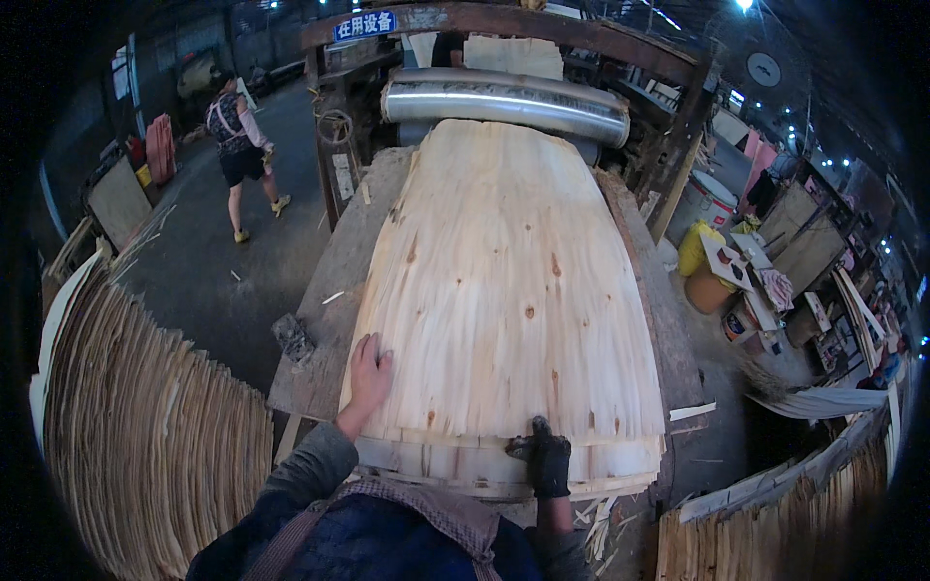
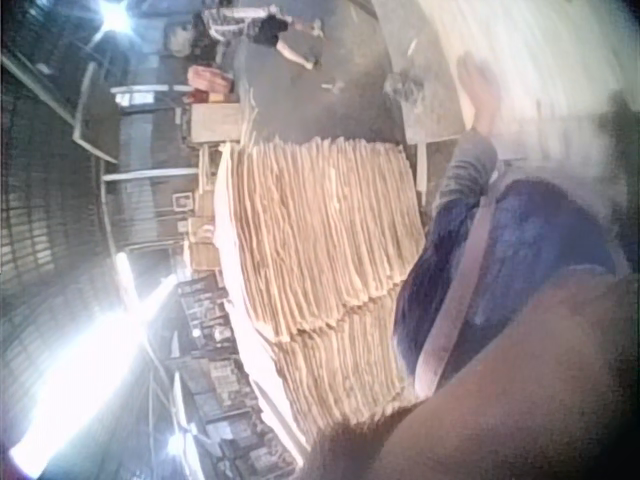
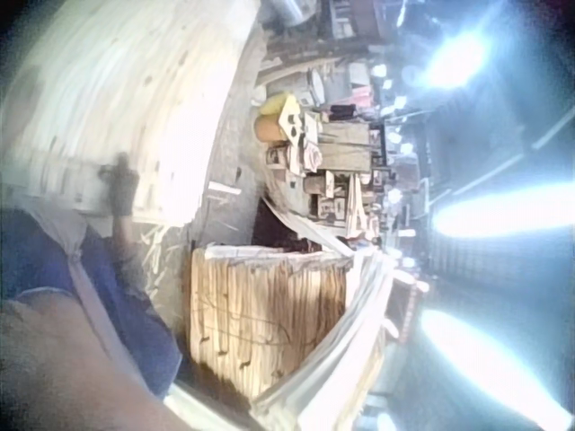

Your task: The person organizes and feeds thin sheets of wood veneer through a large industrial roller machine by hand, before lifting a stack of processed sheets and moving them to a nearby pile.

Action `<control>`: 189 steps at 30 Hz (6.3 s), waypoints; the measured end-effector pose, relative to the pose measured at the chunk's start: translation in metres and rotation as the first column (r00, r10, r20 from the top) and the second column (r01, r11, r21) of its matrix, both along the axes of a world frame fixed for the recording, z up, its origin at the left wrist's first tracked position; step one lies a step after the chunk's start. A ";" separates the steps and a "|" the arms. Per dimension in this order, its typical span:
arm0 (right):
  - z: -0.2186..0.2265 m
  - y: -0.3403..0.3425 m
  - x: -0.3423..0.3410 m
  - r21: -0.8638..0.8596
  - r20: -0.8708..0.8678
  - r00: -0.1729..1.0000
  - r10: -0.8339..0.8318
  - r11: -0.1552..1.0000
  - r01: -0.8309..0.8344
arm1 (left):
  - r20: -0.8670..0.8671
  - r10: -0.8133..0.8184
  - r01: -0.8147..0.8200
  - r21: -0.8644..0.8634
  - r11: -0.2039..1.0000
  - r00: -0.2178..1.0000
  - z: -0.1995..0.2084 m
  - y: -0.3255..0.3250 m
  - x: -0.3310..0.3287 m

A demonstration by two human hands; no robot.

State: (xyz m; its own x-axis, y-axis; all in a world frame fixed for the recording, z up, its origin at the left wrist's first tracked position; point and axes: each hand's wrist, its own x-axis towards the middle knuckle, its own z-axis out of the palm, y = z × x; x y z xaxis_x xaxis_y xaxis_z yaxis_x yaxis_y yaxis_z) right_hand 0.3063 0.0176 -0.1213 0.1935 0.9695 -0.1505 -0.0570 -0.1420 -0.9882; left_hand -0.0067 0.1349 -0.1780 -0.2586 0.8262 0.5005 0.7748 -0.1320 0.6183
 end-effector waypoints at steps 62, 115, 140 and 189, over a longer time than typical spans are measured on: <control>-0.035 -0.023 0.015 0.162 0.673 0.735 -0.087 0.986 -0.031 | -0.022 0.117 -0.118 -0.313 0.942 0.993 0.006 -0.014 -0.007; -0.063 -0.021 0.025 0.218 0.930 0.344 -0.129 0.947 -0.235 | -0.047 0.203 -0.208 -0.232 0.950 0.978 0.006 -0.027 -0.012; -0.064 0.027 0.009 0.322 0.936 0.268 -0.230 0.867 -0.380 | -0.042 0.201 -0.204 -0.317 0.926 0.979 0.006 -0.022 0.003; -0.057 -0.028 0.024 0.241 0.908 0.400 -0.128 0.938 -0.248 | 0.071 0.072 -0.051 -0.255 0.966 0.995 0.001 -0.013 -0.011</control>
